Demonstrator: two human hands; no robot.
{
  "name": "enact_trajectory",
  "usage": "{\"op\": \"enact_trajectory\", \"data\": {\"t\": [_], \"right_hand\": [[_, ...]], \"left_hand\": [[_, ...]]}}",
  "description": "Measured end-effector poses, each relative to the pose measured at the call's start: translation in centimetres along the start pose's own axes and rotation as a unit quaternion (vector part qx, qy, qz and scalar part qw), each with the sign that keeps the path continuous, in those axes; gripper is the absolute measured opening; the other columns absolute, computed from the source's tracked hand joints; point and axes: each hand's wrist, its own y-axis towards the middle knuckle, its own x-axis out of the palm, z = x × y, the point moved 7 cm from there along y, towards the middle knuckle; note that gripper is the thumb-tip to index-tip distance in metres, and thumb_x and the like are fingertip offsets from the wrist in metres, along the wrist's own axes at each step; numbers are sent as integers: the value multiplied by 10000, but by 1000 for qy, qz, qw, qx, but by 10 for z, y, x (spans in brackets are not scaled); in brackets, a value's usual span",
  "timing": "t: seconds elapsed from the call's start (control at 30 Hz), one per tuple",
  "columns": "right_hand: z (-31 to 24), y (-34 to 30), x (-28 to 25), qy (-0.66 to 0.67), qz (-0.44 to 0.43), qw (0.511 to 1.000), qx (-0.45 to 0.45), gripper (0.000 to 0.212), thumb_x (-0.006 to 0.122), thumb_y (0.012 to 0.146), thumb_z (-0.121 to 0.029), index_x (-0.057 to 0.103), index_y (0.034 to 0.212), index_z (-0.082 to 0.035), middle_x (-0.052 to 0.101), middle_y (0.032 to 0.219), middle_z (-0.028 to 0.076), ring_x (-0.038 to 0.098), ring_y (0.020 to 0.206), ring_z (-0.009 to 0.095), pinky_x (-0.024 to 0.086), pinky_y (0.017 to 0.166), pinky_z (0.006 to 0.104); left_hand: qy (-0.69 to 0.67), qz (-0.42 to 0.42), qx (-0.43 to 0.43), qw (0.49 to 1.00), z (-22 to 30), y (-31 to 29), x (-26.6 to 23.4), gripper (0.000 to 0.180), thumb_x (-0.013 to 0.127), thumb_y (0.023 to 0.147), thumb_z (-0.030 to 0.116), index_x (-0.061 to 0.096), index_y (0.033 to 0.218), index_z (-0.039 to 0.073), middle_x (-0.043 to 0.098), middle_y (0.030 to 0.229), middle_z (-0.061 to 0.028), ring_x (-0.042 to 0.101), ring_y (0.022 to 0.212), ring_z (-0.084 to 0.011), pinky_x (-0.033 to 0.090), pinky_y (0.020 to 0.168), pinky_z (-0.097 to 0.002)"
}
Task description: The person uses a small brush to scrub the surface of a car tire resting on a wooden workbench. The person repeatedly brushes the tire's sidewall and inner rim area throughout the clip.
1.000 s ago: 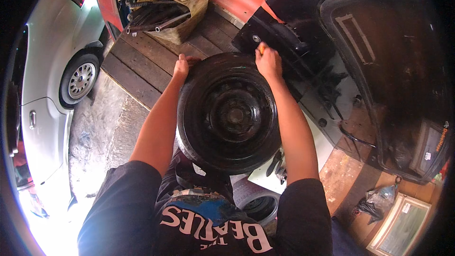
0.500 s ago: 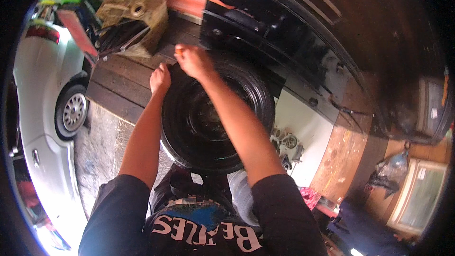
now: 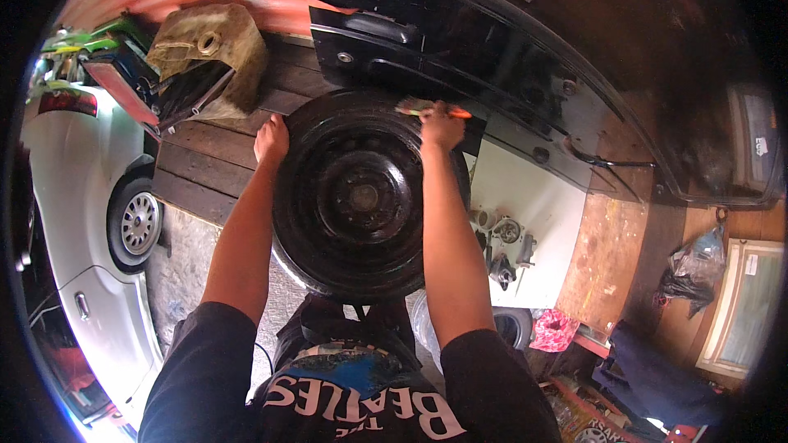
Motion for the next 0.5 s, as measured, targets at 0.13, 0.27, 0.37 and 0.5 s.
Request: {"op": "enact_trajectory", "data": {"t": [0.13, 0.27, 0.37, 0.5], "right_hand": [[-50, 19, -78, -345, 103, 914, -186, 218, 665, 965, -223, 661, 984, -6, 758, 959, 152, 744, 883, 317, 567, 736, 454], [-55, 24, -63, -543, -83, 781, -298, 148, 672, 943, -218, 647, 997, -83, 730, 939, 165, 697, 934, 396, 539, 810, 499], [-48, 21, -29, -590, -183, 714, -330, 181, 673, 937, -238, 659, 1057, -103, 724, 968, 176, 689, 939, 410, 543, 828, 501], [-56, 0, 34, -582, -261, 678, -365, 247, 655, 945, -218, 675, 1182, -152, 723, 1036, 176, 686, 976, 404, 557, 858, 492]], "left_hand": [[6, -13, -26, 1000, 36, -13, -5, 609, 257, 1027, 416, 712, 1115, 20, 695, 1172, -233, 655, 1116, -419, 502, 979, -510], [2, 7, -29, 1000, 39, -16, -4, 629, 255, 1026, 427, 716, 1095, 5, 698, 1149, -247, 660, 1105, -426, 504, 976, -510], [5, 11, -37, 999, 40, -18, -9, 640, 254, 1026, 435, 724, 1071, 3, 698, 1140, -253, 659, 1104, -430, 500, 981, -511], [11, 15, -46, 999, 38, -16, -9, 648, 255, 1025, 441, 731, 1057, 2, 697, 1136, -257, 655, 1108, -434, 497, 983, -511]]}}
